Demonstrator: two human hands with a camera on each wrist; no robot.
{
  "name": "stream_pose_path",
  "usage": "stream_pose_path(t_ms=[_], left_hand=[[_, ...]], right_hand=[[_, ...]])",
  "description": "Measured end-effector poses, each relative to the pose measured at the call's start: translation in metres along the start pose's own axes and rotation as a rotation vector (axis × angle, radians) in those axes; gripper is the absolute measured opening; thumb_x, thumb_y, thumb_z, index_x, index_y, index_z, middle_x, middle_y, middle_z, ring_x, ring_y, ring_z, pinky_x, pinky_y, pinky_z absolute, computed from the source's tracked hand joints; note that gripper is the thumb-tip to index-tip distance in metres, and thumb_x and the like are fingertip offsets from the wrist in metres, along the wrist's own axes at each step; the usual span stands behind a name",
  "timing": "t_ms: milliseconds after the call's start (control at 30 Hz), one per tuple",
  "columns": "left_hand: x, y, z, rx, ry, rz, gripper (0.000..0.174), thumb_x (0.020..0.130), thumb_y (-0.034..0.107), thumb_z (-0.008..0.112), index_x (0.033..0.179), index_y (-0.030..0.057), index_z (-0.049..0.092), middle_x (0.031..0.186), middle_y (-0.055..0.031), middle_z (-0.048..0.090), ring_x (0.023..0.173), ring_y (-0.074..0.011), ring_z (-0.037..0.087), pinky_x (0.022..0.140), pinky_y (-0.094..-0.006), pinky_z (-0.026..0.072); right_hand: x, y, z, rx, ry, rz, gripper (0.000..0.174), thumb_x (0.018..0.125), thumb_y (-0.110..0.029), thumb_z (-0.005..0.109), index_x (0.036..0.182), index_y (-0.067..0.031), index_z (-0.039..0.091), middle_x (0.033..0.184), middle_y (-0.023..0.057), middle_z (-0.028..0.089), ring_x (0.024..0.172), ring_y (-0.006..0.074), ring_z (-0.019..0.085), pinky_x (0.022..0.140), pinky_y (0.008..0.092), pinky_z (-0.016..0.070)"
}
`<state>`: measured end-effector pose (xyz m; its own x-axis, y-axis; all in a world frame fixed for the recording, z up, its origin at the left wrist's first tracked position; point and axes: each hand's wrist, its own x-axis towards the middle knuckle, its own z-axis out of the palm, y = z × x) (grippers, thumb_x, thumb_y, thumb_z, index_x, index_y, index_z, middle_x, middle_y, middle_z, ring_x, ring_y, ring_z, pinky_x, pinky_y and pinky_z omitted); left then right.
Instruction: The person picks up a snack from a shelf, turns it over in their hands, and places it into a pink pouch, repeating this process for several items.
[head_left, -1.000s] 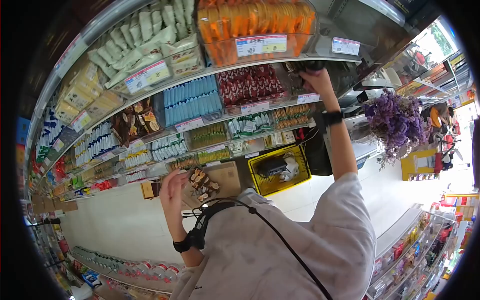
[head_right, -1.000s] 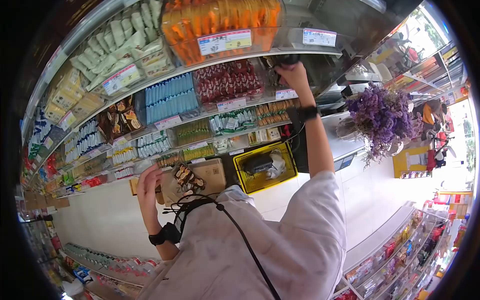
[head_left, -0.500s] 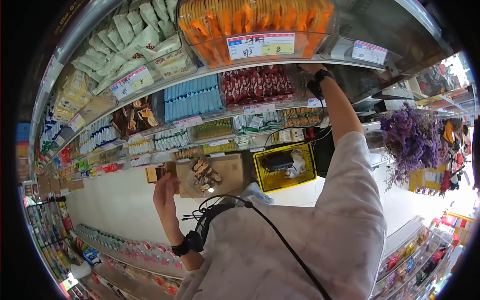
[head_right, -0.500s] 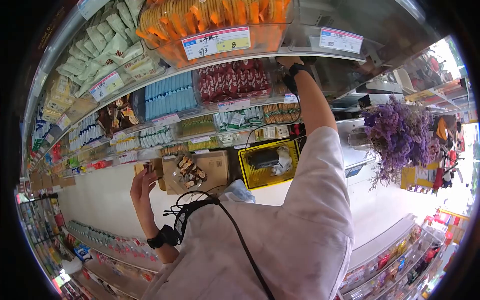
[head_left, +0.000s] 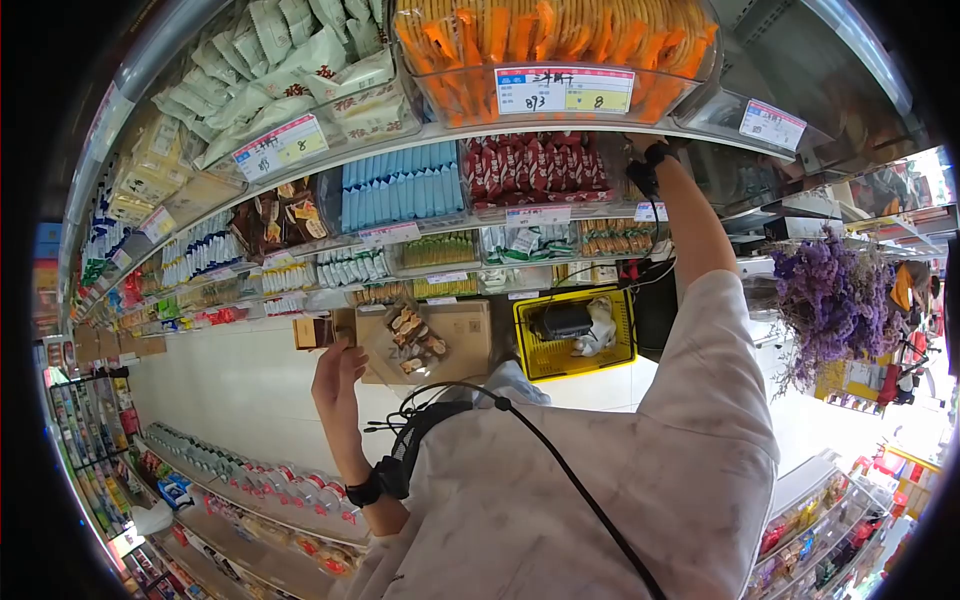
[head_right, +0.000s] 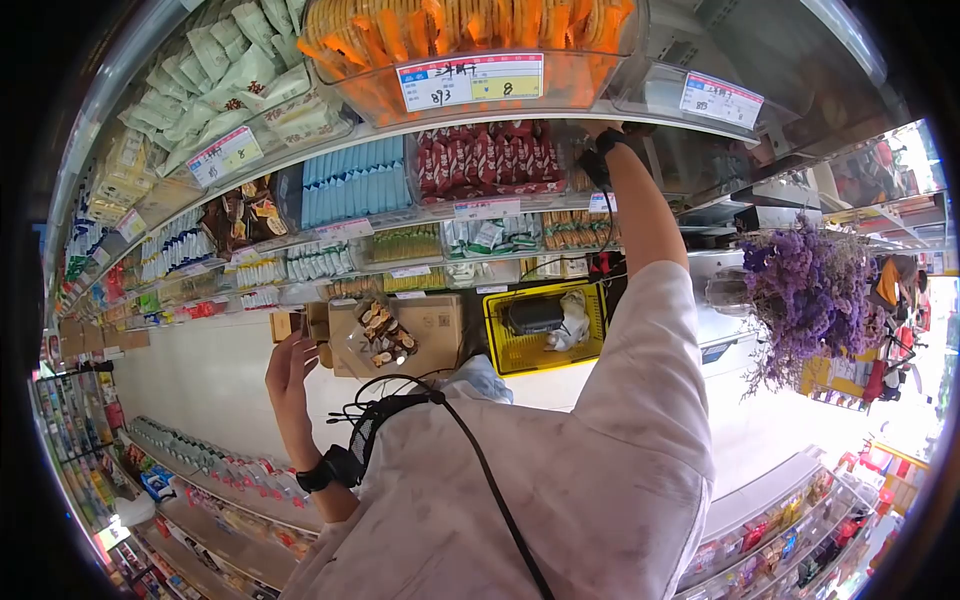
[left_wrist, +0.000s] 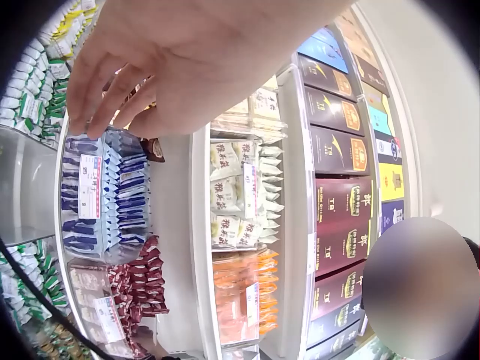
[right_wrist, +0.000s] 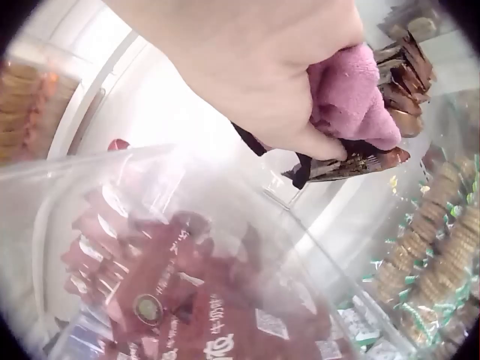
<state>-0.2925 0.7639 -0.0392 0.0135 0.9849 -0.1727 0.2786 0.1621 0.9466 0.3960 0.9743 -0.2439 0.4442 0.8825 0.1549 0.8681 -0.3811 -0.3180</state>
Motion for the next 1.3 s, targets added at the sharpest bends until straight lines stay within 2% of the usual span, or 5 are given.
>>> stream_pose_path(t_ms=[500, 733, 867, 1000, 1300], left_hand=[[0.007, 0.002, 0.007, -0.007, -0.051, 0.002, 0.030, 0.104, 0.018, 0.053, 0.126, -0.0019, 0.058, 0.108, -0.0109, 0.068, 0.102, -0.0187, 0.065, 0.090, -0.0318, 0.0516], [0.001, -0.006, -0.003, -0.043, -0.040, -0.007, 0.031, 0.103, 0.019, 0.056, 0.125, -0.0016, 0.060, 0.109, -0.0097, 0.069, 0.102, -0.0176, 0.066, 0.093, -0.0307, 0.0503], [-0.002, -0.009, -0.006, -0.029, -0.056, 0.020, 0.030, 0.104, 0.018, 0.053, 0.126, -0.0023, 0.058, 0.107, -0.0115, 0.068, 0.102, -0.0196, 0.066, 0.090, -0.0318, 0.0514], [-0.005, -0.004, -0.008, -0.068, -0.096, 0.028, 0.030, 0.104, 0.017, 0.054, 0.126, -0.0019, 0.059, 0.108, -0.0108, 0.068, 0.102, -0.0191, 0.066, 0.093, -0.0312, 0.0506], [0.004, -0.005, -0.011, -0.222, -0.289, 0.130, 0.029, 0.104, 0.014, 0.053, 0.127, -0.0031, 0.058, 0.112, -0.0123, 0.068, 0.103, -0.0183, 0.066, 0.095, -0.0304, 0.0512]], right_hand=[[-0.013, -0.025, 0.008, -0.233, -0.127, -0.013, 0.064, 0.079, -0.026, 0.074, 0.138, -0.0161, 0.053, 0.138, 0.0141, 0.058, 0.126, 0.0343, 0.056, 0.103, 0.0451, 0.0479], [-0.025, -0.030, -0.009, -0.242, 0.138, -0.168, 0.052, 0.079, -0.026, 0.073, 0.128, -0.0143, 0.060, 0.117, 0.0126, 0.069, 0.106, 0.0298, 0.068, 0.087, 0.0418, 0.0557], [-0.044, -0.036, -0.058, 0.506, -0.091, 0.075, 0.030, 0.077, -0.027, 0.077, 0.095, -0.0055, 0.066, 0.061, 0.0044, 0.064, 0.049, 0.0170, 0.063, 0.054, 0.0333, 0.0537], [-0.090, -0.051, -0.116, 0.694, 0.018, 0.298, 0.021, 0.079, -0.018, 0.079, 0.085, -0.0022, 0.065, 0.058, 0.0047, 0.061, 0.043, 0.0147, 0.059, 0.041, 0.0308, 0.0457], [-0.279, -0.193, -0.213, 1.211, -0.072, 0.338, 0.036, 0.094, -0.019, 0.068, 0.129, -0.0168, 0.059, 0.064, 0.0003, 0.062, 0.050, 0.0066, 0.061, 0.035, 0.0206, 0.0280]])
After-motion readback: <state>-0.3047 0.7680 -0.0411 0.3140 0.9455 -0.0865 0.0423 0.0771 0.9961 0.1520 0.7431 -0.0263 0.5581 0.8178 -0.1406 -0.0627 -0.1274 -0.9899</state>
